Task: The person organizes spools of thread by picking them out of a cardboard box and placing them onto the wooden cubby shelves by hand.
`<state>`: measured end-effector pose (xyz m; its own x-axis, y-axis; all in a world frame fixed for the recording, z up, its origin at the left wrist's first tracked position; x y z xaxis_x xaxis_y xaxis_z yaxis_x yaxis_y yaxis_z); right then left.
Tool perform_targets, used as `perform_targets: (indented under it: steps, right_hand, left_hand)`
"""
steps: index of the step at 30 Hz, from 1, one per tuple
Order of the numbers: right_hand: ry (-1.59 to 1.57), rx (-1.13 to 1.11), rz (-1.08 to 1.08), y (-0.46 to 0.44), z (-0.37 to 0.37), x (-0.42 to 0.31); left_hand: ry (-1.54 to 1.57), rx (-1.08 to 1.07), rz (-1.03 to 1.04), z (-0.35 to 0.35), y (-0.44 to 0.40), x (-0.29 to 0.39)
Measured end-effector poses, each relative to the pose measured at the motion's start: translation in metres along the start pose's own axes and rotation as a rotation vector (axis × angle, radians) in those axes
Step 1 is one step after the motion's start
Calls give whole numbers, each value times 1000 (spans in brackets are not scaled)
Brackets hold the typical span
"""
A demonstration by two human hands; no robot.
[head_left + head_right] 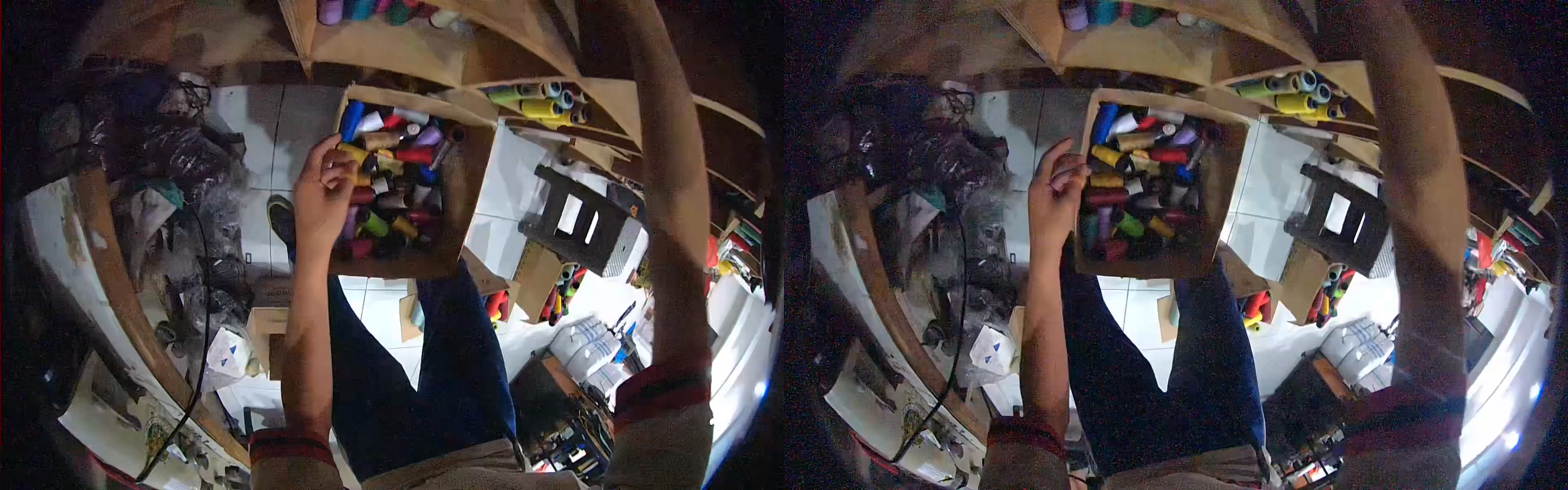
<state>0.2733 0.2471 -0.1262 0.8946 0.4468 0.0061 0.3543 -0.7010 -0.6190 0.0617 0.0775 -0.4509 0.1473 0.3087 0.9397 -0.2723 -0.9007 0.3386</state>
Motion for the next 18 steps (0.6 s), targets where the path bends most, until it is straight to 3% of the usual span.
perform_targets:
  steps: [1, 2, 5, 7, 9, 11, 12, 15, 17, 18]
  right_hand:
    - [-79, 4, -18, 21, 6, -12]
    - [-149, -215, 269, 70, 30, 5]
    - [-520, -890, 487, 242, 136, -78]
    - [-919, -1184, 640, 361, 182, -135]
    - [-775, -1358, 634, 494, 216, -166]
    - [-480, -1328, 563, 606, 246, -169]
    - [-375, -1297, 579, 620, 250, -170]
    - [-192, -1281, 724, 647, 256, -176]
    - [23, -824, 567, 682, 264, -195]
    - [-63, -886, 643, 686, 270, -187]
  left_hand:
    - [-56, -4, -23, -1, 0, -15]
    - [-114, -5, -46, -1, 1, -31]
    - [-209, -49, -96, 6, 8, -80]
    - [-290, -92, -181, 16, 11, -115]
    - [-315, -185, -213, 34, 14, -143]
    - [-356, -257, -324, 52, 18, -162]
    - [-319, -287, -259, 62, 18, -171]
    - [-95, -260, -358, 83, 33, -203]
    - [-164, -271, -433, 95, 47, -225]
    - [-107, -279, -443, 104, 55, -236]
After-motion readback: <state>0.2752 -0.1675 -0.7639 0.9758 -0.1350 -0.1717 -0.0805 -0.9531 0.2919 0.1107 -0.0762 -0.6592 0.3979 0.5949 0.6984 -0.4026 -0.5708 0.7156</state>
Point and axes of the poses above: each hand's wrist, its own y-axis away from the middle knuckle, its own z-axis out of the palm, x = y × z, the point moved 10 cm from there along -y, towards the middle knuckle, and after that the axes turned 6 degrees about -y, right-handed, at the moved point
